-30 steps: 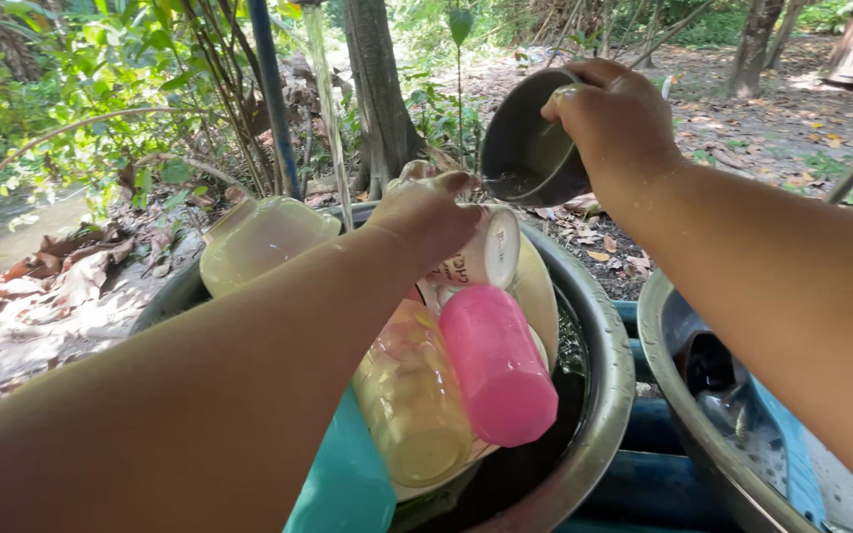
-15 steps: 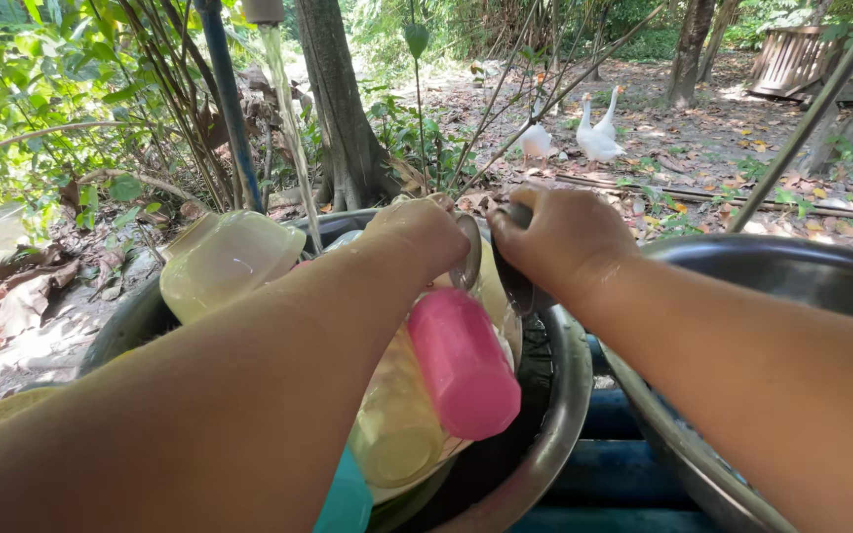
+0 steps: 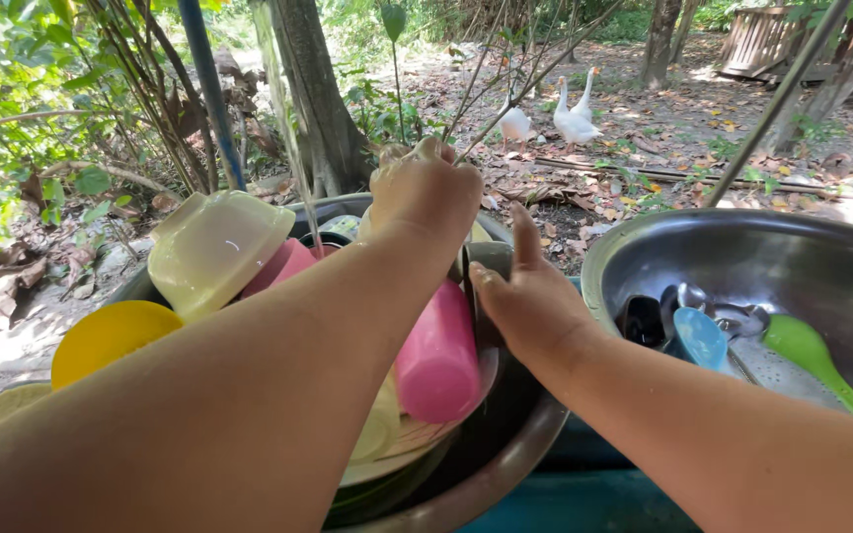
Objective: The person washes several plastic cups, bowls, and cutlery by hand in a large metal basin outdoors, rinsing each item under running water and transferring them to a separate bowl.
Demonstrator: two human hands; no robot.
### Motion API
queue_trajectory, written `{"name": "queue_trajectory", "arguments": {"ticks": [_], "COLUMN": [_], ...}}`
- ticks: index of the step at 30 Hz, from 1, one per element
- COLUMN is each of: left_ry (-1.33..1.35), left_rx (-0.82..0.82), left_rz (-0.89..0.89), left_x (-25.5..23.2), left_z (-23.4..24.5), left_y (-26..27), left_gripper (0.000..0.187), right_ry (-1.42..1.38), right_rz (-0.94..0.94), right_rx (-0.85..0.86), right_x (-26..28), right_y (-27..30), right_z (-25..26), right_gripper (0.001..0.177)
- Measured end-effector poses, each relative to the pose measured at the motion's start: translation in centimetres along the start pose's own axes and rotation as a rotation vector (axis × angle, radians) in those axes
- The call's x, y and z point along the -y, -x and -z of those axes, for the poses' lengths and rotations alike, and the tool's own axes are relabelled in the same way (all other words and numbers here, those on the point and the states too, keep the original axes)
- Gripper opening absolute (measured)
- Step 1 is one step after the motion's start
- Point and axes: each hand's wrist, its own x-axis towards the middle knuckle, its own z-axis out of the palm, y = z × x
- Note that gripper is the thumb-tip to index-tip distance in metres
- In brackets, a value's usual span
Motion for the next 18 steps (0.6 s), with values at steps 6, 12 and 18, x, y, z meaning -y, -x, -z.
{"name": "queue_trajectory", "arguments": {"ticks": [6,12,18], "left_ry": [-0.087,0.056,-0.196], "left_rx": [-0.241,-0.333,0.231], "left_rz": [-0.255,-0.228,-0.307], "left_x": [-3.3,-8.4,-13.5], "left_z": [-3.3,-7.7,-17.6], "left_y": [0.0,2.8,6.7], "left_gripper": [0.042,0.034,0.045], "right_ry": [0.341,0.616,0.398], "right_rz": [0.754,0.581,-0.121], "right_rx": [-0.201,-0.288,-0.053], "right_x": [-5.9,-11.3,-25.5], "right_y": [-3.8,-6.8,-7.9], "right_z": [0.1,8.5,17.6], "right_gripper": [0.06,0.065,0.044]}}
